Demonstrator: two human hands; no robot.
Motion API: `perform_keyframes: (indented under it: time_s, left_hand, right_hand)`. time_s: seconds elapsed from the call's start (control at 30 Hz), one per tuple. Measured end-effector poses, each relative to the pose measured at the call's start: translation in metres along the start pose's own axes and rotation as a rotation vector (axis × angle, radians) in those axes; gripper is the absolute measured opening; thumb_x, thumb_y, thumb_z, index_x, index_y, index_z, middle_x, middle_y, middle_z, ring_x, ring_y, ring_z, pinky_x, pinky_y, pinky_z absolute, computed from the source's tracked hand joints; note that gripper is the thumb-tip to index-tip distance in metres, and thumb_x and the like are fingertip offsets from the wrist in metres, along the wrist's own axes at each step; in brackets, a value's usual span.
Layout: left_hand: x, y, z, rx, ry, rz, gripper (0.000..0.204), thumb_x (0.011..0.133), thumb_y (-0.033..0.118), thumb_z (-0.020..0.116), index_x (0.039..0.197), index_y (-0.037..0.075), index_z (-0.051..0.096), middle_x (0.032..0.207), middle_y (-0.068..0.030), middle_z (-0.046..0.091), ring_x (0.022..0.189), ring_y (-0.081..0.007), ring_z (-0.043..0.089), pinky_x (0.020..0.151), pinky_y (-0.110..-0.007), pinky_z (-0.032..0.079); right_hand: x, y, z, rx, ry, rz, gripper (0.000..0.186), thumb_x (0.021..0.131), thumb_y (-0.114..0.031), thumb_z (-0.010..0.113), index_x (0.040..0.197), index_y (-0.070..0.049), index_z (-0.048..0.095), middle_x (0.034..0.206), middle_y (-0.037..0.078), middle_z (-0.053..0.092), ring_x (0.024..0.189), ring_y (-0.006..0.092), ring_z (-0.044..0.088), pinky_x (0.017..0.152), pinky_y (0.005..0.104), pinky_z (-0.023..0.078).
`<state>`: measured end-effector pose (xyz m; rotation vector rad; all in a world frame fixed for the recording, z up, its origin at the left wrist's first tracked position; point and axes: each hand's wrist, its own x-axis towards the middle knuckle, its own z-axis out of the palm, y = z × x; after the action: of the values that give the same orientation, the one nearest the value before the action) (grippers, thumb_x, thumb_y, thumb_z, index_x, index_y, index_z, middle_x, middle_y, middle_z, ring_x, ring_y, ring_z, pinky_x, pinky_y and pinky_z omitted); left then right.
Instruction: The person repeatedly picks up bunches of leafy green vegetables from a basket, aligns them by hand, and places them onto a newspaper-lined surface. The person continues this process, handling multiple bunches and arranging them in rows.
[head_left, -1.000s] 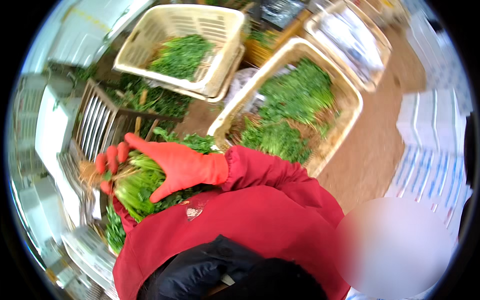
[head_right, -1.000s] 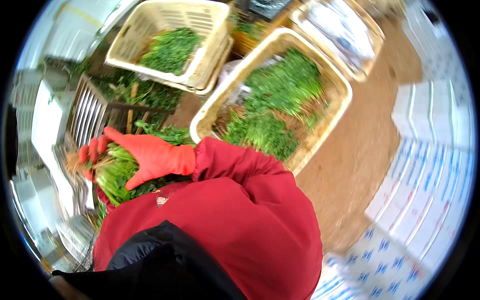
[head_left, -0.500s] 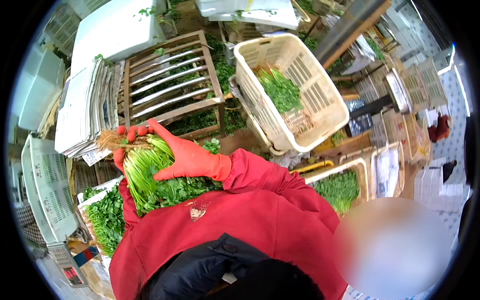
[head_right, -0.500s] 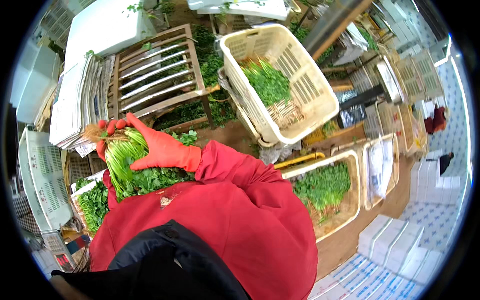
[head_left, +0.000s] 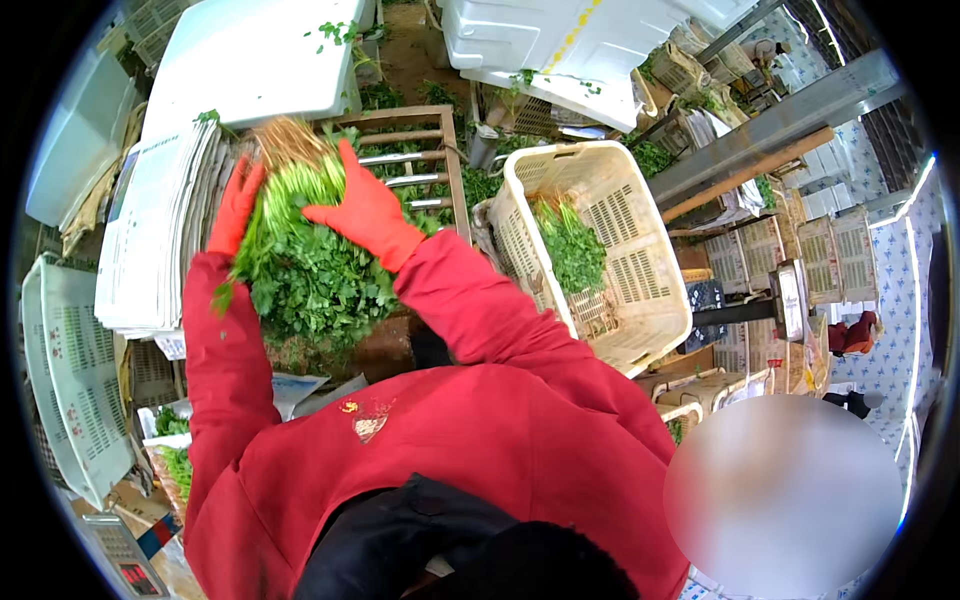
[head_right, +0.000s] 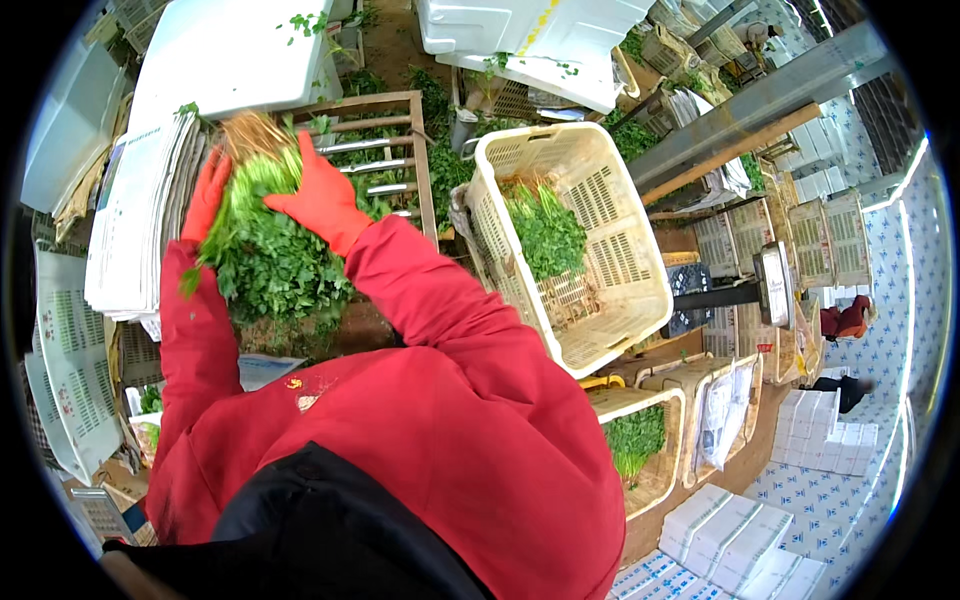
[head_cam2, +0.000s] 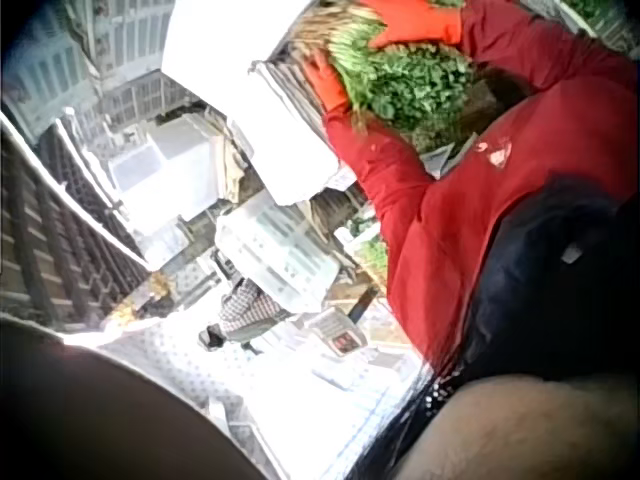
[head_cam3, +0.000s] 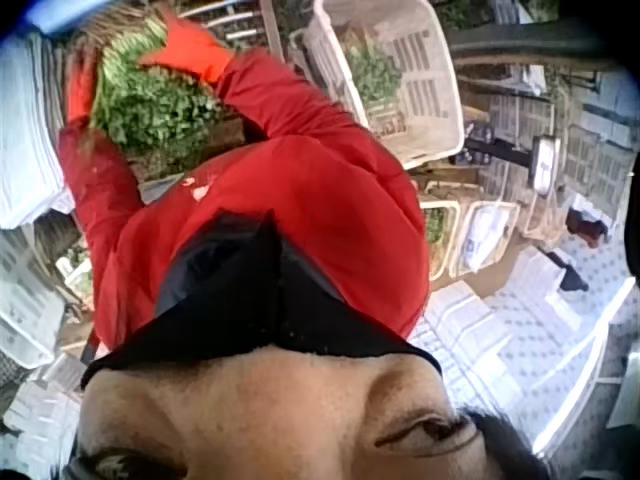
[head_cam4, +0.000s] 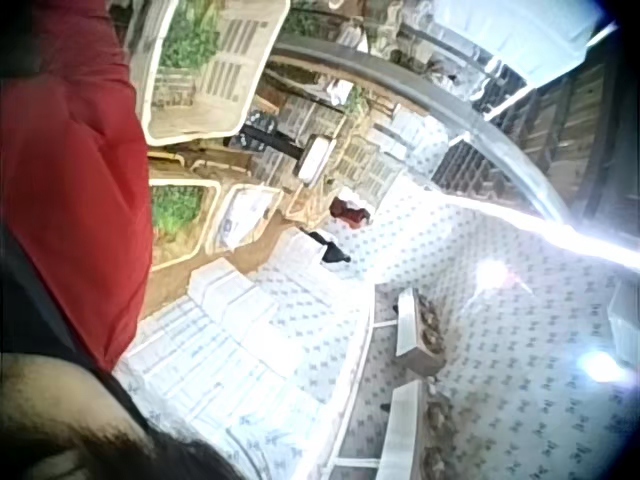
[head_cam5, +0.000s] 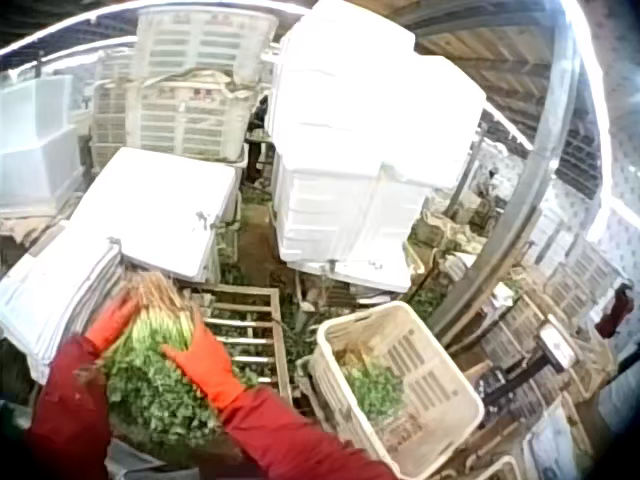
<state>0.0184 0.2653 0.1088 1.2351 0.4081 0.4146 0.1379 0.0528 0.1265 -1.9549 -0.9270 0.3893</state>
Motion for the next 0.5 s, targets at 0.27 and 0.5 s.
perform_keyframes:
  time_s: [0.27, 0.5]
  left_hand:
    - [0.007, -0.168, -0.016, 0.931, 0.282, 0.262, 0.055, 0.100, 0.026, 0.062, 0.148, 0.003, 0.046, 0.153, -0.0221, 0.046, 0.143, -0.0364, 0.042, 0.118, -0.040, 0.032]
    - [-0.049, -0.139, -0.028, 0.591, 0.635, -0.136, 0.073, 0.097, 0.050, 0.061, 0.149, 0.002, 0.044, 0.145, -0.0215, 0.054, 0.135, -0.0335, 0.050, 0.113, -0.037, 0.037]
  right_hand:
    - [0.076, 0.130, 0.026, 0.224, -0.198, 0.120, 0.086, 0.090, -0.054, 0.065, 0.150, 0.001, 0.038, 0.115, 0.026, 0.069, 0.107, 0.0408, 0.067, 0.094, 0.0453, 0.051]
    - [0.074, 0.152, -0.009, 0.324, -0.394, 0.381, 0.072, 0.094, -0.053, 0.066, 0.141, 0.001, 0.053, 0.130, 0.015, 0.063, 0.119, 0.0243, 0.058, 0.102, 0.0355, 0.044]
